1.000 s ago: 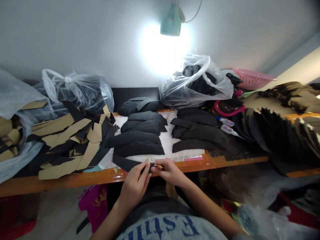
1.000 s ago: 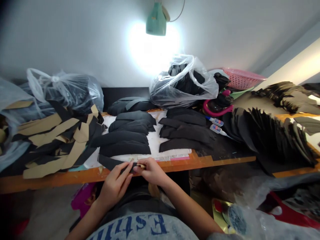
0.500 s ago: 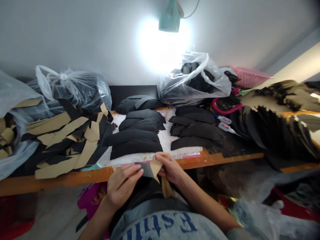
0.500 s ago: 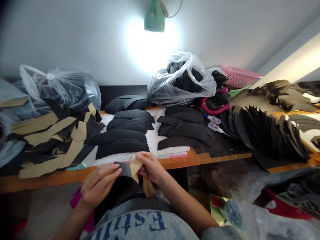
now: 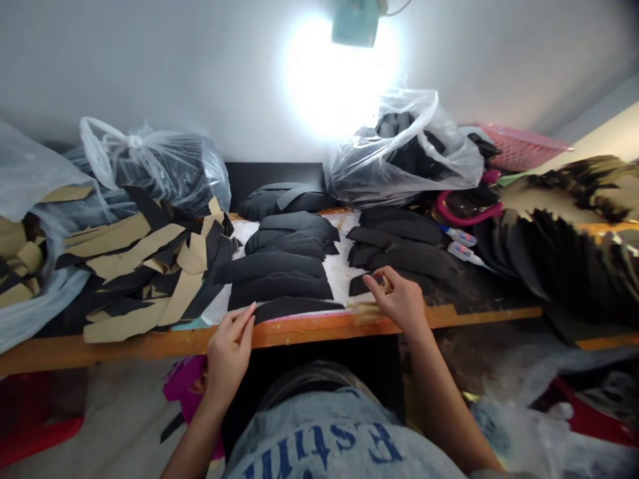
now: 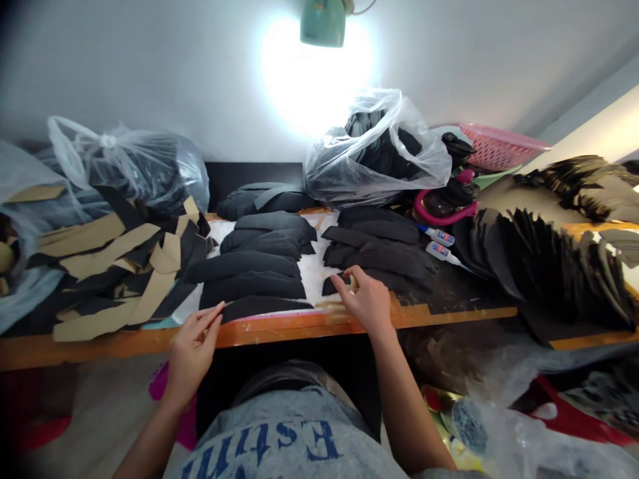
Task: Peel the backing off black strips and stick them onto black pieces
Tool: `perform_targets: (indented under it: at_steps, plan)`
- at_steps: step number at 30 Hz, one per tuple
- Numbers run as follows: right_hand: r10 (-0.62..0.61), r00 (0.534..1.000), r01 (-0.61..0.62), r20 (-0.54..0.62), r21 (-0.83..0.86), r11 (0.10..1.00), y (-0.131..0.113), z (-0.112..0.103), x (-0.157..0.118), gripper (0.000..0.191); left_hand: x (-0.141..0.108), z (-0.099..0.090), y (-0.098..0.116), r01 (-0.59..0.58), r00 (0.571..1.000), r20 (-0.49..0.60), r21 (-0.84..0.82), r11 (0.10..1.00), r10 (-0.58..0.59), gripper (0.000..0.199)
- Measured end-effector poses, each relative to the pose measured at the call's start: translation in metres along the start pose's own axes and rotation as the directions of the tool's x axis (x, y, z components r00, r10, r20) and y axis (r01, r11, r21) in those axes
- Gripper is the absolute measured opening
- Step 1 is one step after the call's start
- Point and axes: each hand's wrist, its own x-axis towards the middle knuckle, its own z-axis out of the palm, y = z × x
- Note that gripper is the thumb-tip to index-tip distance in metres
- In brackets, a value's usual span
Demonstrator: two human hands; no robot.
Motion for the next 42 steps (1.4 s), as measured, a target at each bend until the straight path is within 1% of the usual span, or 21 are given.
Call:
perform_targets:
  at_steps: [2, 3, 4, 5, 6, 7, 8, 9, 10, 12, 14, 15, 17, 19, 20, 22, 25, 28, 31, 34, 42]
  plan:
    - [0.027, 0.999, -0.030, -0.019, -0.199, 0.980, -0.003, -0.003, 0.001, 0.042, 0.002, -0.002, -0.005, 0.008, 1.000, 0.006, 0.045, 0.999, -0.009, 0.038]
    - [0.016, 1.000, -0.017, -0.005, -0.243, 0.970, -0.006, -0.003, 0.001, 0.042, 0.004, -0.002, -0.006, 0.008, 1.000, 0.018, 0.059, 0.998, -0.009, 0.041]
    - [-0.025, 0.999, 0.035, 0.044, -0.236, 0.971, -0.011, -0.001, 0.000, 0.041, 0.005, -0.003, -0.008, 0.010, 0.999, 0.033, 0.067, 0.998, -0.012, 0.043]
    - [-0.096, 0.988, 0.118, 0.124, -0.183, 0.976, -0.017, 0.002, -0.002, 0.040, 0.006, -0.003, -0.008, 0.013, 0.999, 0.048, 0.070, 0.997, -0.017, 0.044]
    - [-0.181, 0.961, 0.206, 0.210, -0.103, 0.973, -0.025, 0.007, -0.004, 0.039, 0.007, -0.003, -0.009, 0.017, 0.998, 0.057, 0.070, 0.997, -0.021, 0.044]
    - [-0.256, 0.924, 0.275, 0.285, -0.027, 0.961, -0.033, 0.014, -0.007, 0.039, 0.009, -0.003, -0.009, 0.020, 0.998, 0.059, 0.071, 0.997, -0.024, 0.044]
    - [-0.304, 0.891, 0.317, 0.338, 0.019, 0.948, -0.042, 0.021, -0.010, 0.038, 0.009, -0.003, -0.009, 0.021, 0.998, 0.053, 0.068, 0.997, -0.025, 0.042]
    - [-0.324, 0.870, 0.338, 0.372, 0.030, 0.941, -0.050, 0.028, -0.012, 0.038, 0.010, -0.003, -0.009, 0.014, 0.999, 0.043, 0.060, 0.998, -0.017, 0.041]
    - [-0.320, 0.862, 0.343, 0.392, 0.013, 0.939, -0.057, 0.035, -0.014, 0.037, 0.010, -0.003, -0.011, -0.002, 0.999, 0.033, 0.047, 0.999, 0.001, 0.039]
    - [-0.302, 0.860, 0.336, 0.412, -0.011, 0.942, -0.066, 0.048, -0.014, 0.026, 0.008, -0.004, -0.015, -0.056, 0.998, 0.016, 0.010, 0.998, 0.056, 0.035]
    - [-0.334, 0.841, 0.338, 0.427, 0.069, 0.939, -0.067, 0.056, -0.012, 0.013, 0.006, -0.005, -0.022, -0.089, 0.996, -0.013, -0.031, 0.996, 0.089, 0.032]
    - [-0.359, 0.829, 0.333, 0.429, 0.137, 0.933, -0.067, 0.058, -0.010, 0.008, 0.005, -0.005, -0.026, -0.078, 0.997, -0.034, -0.051, 0.996, 0.076, 0.032]
    - [-0.402, 0.811, 0.308, 0.425, 0.273, 0.911, -0.065, 0.060, -0.007, 0.005, 0.005, -0.004, -0.031, 0.003, 0.997, -0.073, -0.101, 0.995, -0.010, 0.033]
    - [-0.402, 0.814, 0.279, 0.419, 0.325, 0.904, -0.067, 0.061, -0.005, 0.005, 0.011, -0.002, -0.034, 0.104, 0.989, -0.086, -0.142, 0.984, -0.117, 0.035]
    - [-0.384, 0.825, 0.267, 0.415, 0.312, 0.912, -0.069, 0.062, -0.004, 0.006, 0.015, 0.000, -0.034, 0.142, 0.984, -0.085, -0.148, 0.979, -0.156, 0.037]
    - [-0.334, 0.850, 0.252, 0.408, 0.242, 0.937, -0.076, 0.065, -0.001, 0.007, 0.025, 0.003, -0.033, 0.186, 0.977, -0.080, -0.133, 0.974, -0.197, 0.040]
    - [-0.263, 0.873, 0.227, 0.411, 0.134, 0.965, -0.086, 0.069, 0.003, 0.010, 0.039, 0.005, -0.030, 0.205, 0.974, -0.078, -0.098, 0.974, -0.213, 0.040]
    - [-0.220, 0.878, 0.210, 0.426, 0.070, 0.975, -0.091, 0.071, 0.007, 0.012, 0.045, 0.007, -0.030, 0.216, 0.971, -0.083, -0.091, 0.972, -0.224, 0.039]
    - [-0.190, 0.879, 0.201, 0.437, 0.023, 0.979, -0.092, 0.072, 0.010, 0.014, 0.045, 0.009, -0.031, 0.228, 0.968, -0.083, -0.093, 0.969, -0.236, 0.039]
    - [-0.170, 0.875, 0.202, 0.453, -0.023, 0.979, -0.094, 0.073, 0.010, 0.016, 0.044, 0.010, -0.033, 0.229, 0.969, -0.085, -0.060, 0.972, -0.233, 0.039]
    - [-0.150, 0.865, 0.220, 0.478, -0.094, 0.971, -0.099, 0.075, 0.007, 0.020, 0.043, 0.012, -0.032, 0.225, 0.969, -0.106, -0.001, 0.974, -0.224, 0.037]
